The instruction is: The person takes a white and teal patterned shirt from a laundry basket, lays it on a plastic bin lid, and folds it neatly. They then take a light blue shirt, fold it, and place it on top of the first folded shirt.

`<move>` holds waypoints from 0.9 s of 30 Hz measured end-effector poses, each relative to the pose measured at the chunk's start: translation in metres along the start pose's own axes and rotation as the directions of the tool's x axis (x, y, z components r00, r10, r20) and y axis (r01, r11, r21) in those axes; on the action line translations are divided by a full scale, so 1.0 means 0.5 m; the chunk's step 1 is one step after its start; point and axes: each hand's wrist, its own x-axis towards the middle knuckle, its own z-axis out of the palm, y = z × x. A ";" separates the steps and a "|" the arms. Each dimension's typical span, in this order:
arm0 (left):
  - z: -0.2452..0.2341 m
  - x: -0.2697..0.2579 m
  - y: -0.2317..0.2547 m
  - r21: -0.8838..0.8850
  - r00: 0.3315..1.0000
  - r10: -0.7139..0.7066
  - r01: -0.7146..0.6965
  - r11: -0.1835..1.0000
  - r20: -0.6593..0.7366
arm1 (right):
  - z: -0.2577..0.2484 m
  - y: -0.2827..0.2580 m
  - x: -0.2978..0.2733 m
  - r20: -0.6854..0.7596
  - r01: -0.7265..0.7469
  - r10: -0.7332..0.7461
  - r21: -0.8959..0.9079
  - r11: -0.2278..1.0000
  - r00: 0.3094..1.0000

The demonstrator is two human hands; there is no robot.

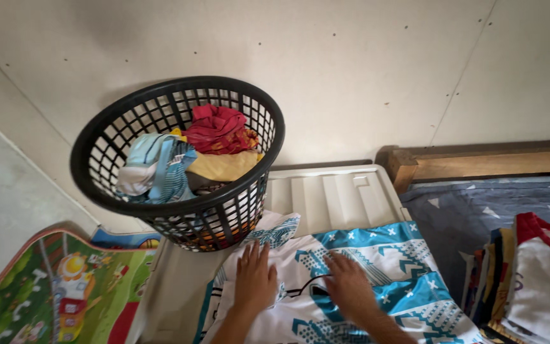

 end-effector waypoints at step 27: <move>0.074 0.275 -0.024 0.503 0.974 -0.028 -0.092 0.859 0.226 | -0.224 0.379 0.073 0.061 -0.490 0.489 -0.006 0.872 0.870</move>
